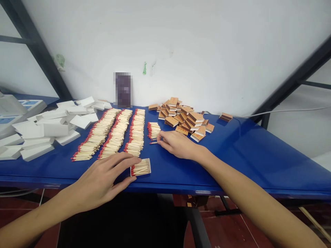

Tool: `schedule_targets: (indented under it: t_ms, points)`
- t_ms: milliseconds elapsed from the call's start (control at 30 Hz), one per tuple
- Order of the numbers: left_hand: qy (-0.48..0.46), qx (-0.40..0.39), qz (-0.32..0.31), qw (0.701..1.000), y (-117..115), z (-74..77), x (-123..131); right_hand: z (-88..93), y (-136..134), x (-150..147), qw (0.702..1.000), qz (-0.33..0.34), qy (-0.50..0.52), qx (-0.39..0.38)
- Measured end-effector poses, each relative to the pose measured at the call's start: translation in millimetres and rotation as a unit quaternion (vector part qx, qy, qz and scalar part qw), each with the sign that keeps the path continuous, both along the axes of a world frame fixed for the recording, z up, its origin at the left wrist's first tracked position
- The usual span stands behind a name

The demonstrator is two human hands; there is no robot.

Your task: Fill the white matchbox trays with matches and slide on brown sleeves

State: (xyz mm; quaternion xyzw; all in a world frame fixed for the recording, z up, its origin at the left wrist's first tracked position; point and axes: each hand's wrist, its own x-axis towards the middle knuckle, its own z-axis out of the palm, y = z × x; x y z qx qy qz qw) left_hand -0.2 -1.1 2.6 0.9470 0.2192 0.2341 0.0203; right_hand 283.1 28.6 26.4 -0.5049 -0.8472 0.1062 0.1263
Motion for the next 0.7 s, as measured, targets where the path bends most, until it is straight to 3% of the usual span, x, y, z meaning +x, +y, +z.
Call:
schedule_targets:
  t_ms: [333, 600, 700]
  points:
    - [-0.015, -0.018, 0.039, 0.999, -0.9, -3.6, 2.6, 7.6, -37.8, -39.8, 0.987, 0.125, 0.101, -0.020]
    - [-0.011, 0.010, 0.026, 1.000, -0.2, -3.2, 1.6, 7.4, -30.4, -30.1, 0.989, 0.100, 0.107, 0.034]
    - [-0.015, -0.005, 0.032, 0.999, 0.1, -3.0, 2.3, 9.4, -32.7, -30.9, 0.984, 0.130, 0.121, 0.016]
